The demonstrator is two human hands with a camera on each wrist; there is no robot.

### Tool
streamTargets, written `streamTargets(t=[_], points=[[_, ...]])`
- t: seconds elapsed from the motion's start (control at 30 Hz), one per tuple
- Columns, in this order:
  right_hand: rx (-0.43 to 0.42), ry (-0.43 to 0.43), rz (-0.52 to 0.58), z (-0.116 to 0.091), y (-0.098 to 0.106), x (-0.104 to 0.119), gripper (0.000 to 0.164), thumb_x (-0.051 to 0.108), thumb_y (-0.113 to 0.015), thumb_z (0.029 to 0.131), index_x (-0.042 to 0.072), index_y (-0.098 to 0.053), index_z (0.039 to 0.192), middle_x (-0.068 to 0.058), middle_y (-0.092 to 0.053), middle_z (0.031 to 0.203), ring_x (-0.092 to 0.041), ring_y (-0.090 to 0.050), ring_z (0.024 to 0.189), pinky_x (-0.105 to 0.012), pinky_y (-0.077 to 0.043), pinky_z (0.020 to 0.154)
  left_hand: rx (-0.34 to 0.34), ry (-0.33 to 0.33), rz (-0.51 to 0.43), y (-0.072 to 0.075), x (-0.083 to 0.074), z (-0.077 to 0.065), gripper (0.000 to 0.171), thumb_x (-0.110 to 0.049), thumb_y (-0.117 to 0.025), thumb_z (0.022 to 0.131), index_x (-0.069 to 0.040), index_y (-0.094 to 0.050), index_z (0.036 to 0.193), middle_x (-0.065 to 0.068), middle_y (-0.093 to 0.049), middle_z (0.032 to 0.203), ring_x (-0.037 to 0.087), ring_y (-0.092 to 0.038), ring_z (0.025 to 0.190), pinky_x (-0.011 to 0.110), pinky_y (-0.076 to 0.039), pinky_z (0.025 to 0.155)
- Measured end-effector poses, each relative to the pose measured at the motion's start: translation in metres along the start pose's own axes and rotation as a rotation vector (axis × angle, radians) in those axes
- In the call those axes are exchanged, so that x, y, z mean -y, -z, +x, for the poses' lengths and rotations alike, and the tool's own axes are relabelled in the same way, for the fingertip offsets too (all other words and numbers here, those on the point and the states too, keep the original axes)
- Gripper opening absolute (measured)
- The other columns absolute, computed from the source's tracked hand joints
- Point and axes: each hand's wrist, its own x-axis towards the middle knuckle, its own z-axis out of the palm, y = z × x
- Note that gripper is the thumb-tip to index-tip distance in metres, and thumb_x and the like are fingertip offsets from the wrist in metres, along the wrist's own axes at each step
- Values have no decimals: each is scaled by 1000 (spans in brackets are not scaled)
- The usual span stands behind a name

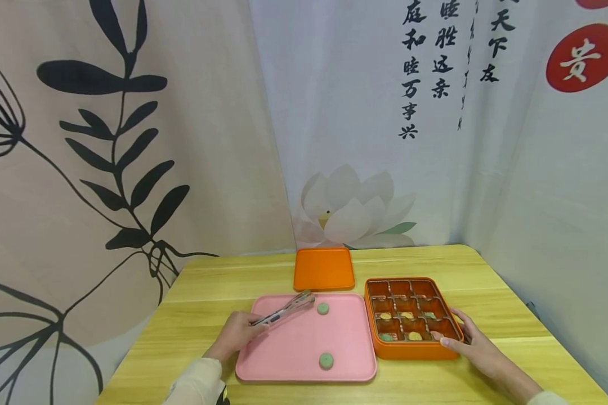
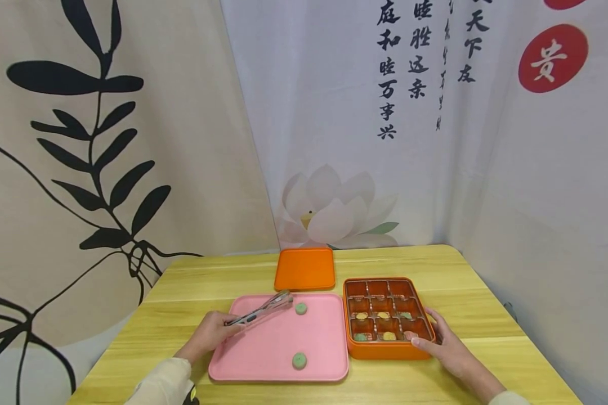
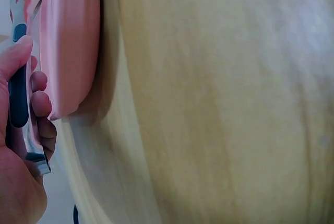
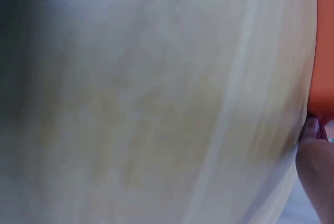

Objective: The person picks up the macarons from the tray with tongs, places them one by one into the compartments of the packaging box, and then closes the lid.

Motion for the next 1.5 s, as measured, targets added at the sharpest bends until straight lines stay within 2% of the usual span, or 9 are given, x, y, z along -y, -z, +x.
streamTargets(t=[0.2, 0.47, 0.6, 0.73, 0.83, 1.03, 1.17, 1.4, 1.5], points=[[-2, -6, 2, 0, 1, 1, 89, 29, -60, 99, 6, 3, 157, -42, -12, 151, -58, -17, 138, -68, -29, 102, -10, 41, -14, -1, -4, 4, 13, -15, -74, 88, -10, -79, 99, -1, -55, 63, 10, -45, 53, 21, -35, 45], [-8, 12, -10, -2, 3, 0, 87, 27, -60, 100, 5, 3, 157, -43, -16, 150, -57, -21, 137, -65, -31, 103, -26, -28, 8, -5, -16, 18, 9, -20, -75, 89, -13, -78, 93, -2, -59, 71, 12, -46, 63, 23, -38, 53], [-7, 12, 2, -2, 4, 0, 87, 27, -59, 100, 6, 3, 157, -42, -16, 151, -56, -22, 137, -65, -31, 103, -17, -55, -13, -11, -28, 28, 14, -21, -76, 88, -13, -79, 100, -2, -61, 73, 12, -44, 63, 24, -35, 54], [-6, 17, 20, -1, 4, -2, 87, 26, -60, 100, 6, 3, 157, -41, -16, 151, -56, -20, 138, -64, -31, 103, 6, -82, -68, -19, -44, 37, 21, -20, -76, 88, -13, -78, 108, 0, -71, 88, 11, -44, 62, 23, -35, 54], [-4, 25, 20, -1, 5, -3, 87, 26, -60, 100, 6, 3, 157, -41, -16, 151, -56, -21, 138, -62, -33, 103, 21, -87, -91, -27, -59, 44, 22, -22, -76, 88, -13, -78, 108, -1, -70, 87, 11, -41, 60, 23, -33, 52], [-6, 29, 30, -1, 5, -5, 85, 26, -59, 100, 6, 2, 157, -40, -18, 151, -53, -27, 137, -55, -39, 101, 58, -114, -95, -50, -89, 61, 15, -21, -76, 89, -9, -80, 97, -6, -45, 60, 9, -37, 53, 23, -30, 47], [-8, 26, 38, -1, 4, -6, 85, 25, -59, 100, 6, 1, 157, -40, -20, 150, -53, -31, 134, -53, -41, 99, 87, -136, -116, -68, -106, 69, 14, -22, -76, 89, -8, -79, 90, -5, -48, 57, 10, -39, 53, 24, -32, 48], [-8, 12, 35, 0, 0, -3, 85, 26, -60, 100, 7, 0, 157, -40, -19, 150, -54, -29, 135, -60, -37, 100, 129, -130, -174, -90, -121, 75, 12, -18, -79, 87, -6, -79, 90, 18, -69, 75, 20, -58, 59, 22, -41, 52], [-9, 14, 18, 1, 0, -1, 85, 27, -60, 100, 7, 0, 157, -40, -18, 150, -54, -29, 135, -61, -36, 100, 116, -126, -159, -95, -123, 76, 10, -15, -79, 86, -6, -79, 91, 14, -68, 73, 17, -57, 57, 22, -42, 52]])
